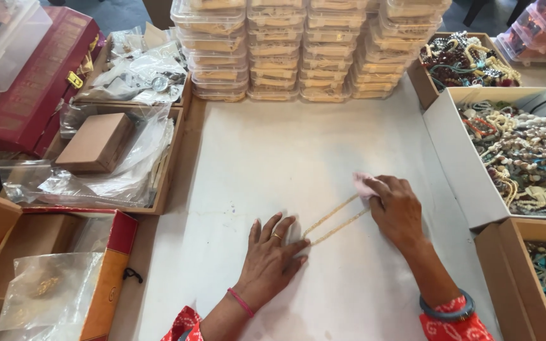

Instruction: The person places a small item into a clear plastic container and stacks it with others. They then pick up a beaded necklace, wipe it with a pink cloth, and place it into a small plastic bag. Finally, they put the bagged necklace into a small beige drawstring pouch and place the pouch into a clear plastic container.

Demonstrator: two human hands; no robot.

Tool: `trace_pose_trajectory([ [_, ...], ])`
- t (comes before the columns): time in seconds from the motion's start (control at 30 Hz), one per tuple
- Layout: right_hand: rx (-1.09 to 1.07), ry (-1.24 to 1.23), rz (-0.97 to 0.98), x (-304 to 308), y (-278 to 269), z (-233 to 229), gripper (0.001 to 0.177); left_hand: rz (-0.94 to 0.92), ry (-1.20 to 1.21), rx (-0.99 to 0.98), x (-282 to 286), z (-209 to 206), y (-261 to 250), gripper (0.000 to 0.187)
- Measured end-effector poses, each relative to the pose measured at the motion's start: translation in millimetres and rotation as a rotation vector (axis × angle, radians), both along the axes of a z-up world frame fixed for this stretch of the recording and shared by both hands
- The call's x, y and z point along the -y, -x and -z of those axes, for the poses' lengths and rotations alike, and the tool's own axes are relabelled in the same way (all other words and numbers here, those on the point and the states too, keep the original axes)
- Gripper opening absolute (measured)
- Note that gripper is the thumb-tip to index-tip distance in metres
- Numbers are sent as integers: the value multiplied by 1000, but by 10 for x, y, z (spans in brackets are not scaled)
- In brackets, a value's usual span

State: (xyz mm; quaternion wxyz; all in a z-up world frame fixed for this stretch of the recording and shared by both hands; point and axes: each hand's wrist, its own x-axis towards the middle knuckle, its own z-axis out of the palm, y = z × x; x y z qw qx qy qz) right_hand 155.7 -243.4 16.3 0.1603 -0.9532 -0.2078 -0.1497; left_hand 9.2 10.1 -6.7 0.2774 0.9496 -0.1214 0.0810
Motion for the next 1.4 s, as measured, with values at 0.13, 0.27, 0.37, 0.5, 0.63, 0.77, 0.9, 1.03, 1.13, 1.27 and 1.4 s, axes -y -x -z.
trace_pose_trajectory([
  [0.13, -80, -276, -278, -219, 401, -26, 37, -1, 4, 4, -22, 39, 3, 33],
  [0.27, -57, -10, -565, -373, 568, 45, 44, 7, -43, -33, -16, -4, -9, 29],
  [0.37, 12, 104, -442, -212, 338, 69, 41, -3, -39, -20, -27, 43, 10, 30],
  [0.5, 74, 51, 37, 220, -4, 50, 35, 15, 25, 80, -35, 66, -5, 34],
  [0.63, -128, -549, 260, 769, -414, 473, 36, 38, 40, 99, -128, 0, -88, 25],
  [0.77, -71, -812, 207, 944, -564, 719, 30, -127, 127, 150, -90, -220, -369, 11],
  [0.9, -65, -617, 246, 667, -371, 430, 34, 78, 185, 299, 269, -323, -877, 8],
  [1.03, 91, -463, 159, 722, -407, 531, 37, 298, 71, 339, 824, -19, -1447, 25],
  [1.13, 5, -488, 207, 709, -408, 497, 37, 416, -97, 273, 1092, 84, -1723, 22],
  [1.27, 10, -482, 213, 687, -405, 475, 38, 472, -384, 257, 1231, 30, -1858, 22],
  [1.4, 24, -468, 202, 685, -406, 476, 38, 454, -307, 278, 1266, 169, -1977, 13],
])
